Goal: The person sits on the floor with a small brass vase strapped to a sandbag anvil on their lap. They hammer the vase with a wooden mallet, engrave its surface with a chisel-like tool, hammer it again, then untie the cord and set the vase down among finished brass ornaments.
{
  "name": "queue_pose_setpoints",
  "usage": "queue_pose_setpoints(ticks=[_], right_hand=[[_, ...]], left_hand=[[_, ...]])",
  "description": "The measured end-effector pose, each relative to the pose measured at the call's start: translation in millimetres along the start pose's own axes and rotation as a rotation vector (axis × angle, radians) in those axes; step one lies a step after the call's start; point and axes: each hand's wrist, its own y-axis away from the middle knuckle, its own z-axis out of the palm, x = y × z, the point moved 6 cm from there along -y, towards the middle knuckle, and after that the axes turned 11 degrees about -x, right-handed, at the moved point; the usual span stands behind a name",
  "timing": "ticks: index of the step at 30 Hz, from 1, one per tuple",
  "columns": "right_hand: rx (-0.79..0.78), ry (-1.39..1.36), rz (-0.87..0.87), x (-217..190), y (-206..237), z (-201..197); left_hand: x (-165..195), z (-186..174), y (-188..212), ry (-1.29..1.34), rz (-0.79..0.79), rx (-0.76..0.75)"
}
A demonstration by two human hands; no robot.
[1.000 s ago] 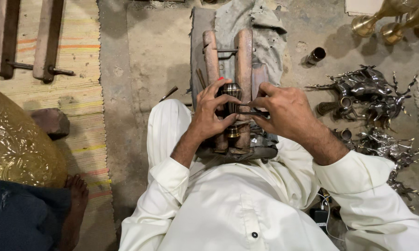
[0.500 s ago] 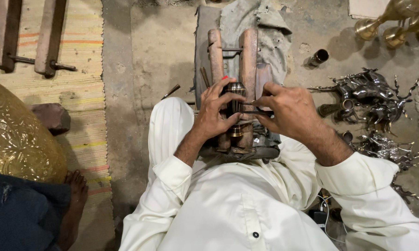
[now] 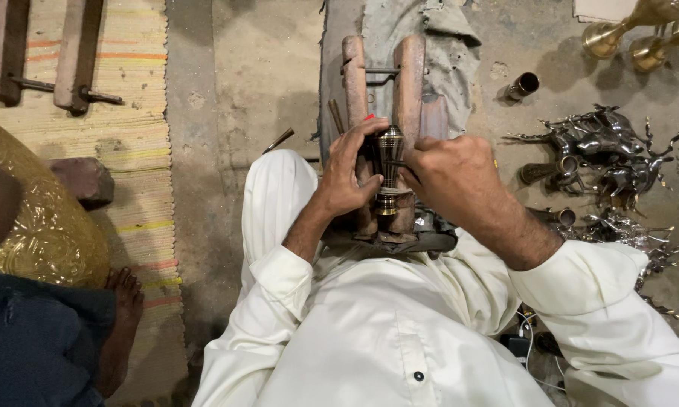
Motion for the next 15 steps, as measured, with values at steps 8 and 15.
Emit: queue_pose_setpoints(ticks=[8,15], right_hand=[[-0.036,0.074,0.003,-3,1,16],[0.127,-0.075,0.072,7,25,7]], left_hand=[[-4,3,-2,-0.023,0.006,0.036],[-4,4,-3,-0.052,-0.026,0.101]])
